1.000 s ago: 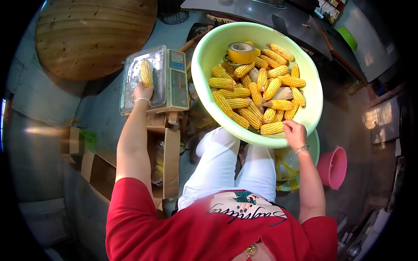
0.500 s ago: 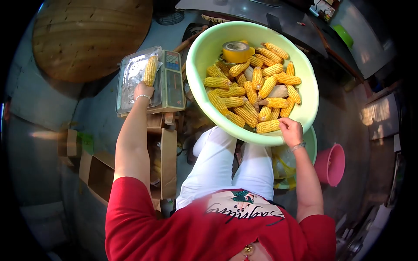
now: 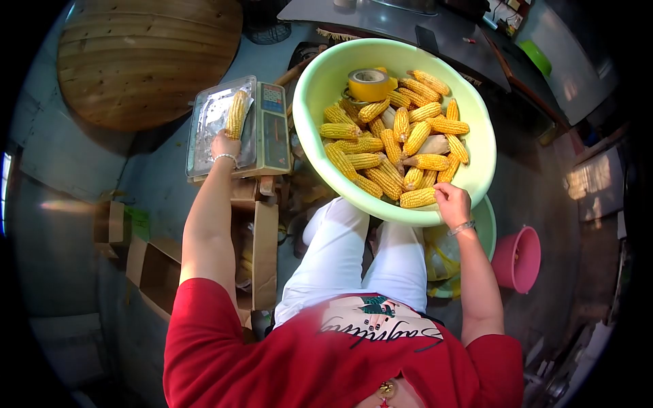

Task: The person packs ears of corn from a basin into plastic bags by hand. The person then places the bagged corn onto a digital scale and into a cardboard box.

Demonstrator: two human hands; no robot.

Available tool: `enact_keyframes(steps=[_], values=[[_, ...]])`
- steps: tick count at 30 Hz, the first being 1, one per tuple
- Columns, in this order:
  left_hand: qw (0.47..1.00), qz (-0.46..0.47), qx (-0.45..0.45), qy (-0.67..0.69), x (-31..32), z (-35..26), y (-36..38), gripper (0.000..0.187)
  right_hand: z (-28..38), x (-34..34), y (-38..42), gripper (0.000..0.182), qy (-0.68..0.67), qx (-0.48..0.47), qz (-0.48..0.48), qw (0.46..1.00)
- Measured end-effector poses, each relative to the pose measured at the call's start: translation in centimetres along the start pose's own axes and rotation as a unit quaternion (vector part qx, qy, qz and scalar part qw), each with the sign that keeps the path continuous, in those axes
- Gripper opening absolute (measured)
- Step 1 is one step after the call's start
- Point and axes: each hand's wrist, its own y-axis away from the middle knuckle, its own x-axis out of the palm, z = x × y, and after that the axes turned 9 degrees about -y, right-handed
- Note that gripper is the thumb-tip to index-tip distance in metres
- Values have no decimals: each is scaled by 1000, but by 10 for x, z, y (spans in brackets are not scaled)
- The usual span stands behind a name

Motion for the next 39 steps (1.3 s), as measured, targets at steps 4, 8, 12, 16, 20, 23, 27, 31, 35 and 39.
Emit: enact_keyframes(steps=[4,8,12,16,20,23,27,31,35,39], values=[[1000,-29,-3,-11,-8,-3,10,54,1,-1,1,11,3,0,3,1000],[999,-21,12,-31,-6,1,8,51,1,-1,0,11,5,10,4,1000],[1000,-25,-10,7,6,7,-1,41,2,-1,0,11,7,11,8,1000],[999,-49,-11,3,10,2,-2,34,2,1,-1,11,9,23,13,1000],[998,-54,-15,-12,10,-3,0,34,-1,1,-1,11,13,14,8,1000],[999,-29,-27,-21,5,-7,4,39,0,1,-1,11,12,21,7,1000],[1000,-25,-14,0,11,5,1,49,-7,4,0,11,8,19,2,1000],[999,-12,-29,8,-13,-1,14,56,-5,3,-1,10,0,12,-2,1000],[985,-157,-35,57,-6,20,15,66,-1,2,0,10,-2,15,-9,1000],[970,-119,9,210,-12,42,51,52,-2,2,0,10,-5,11,-13,1000]])
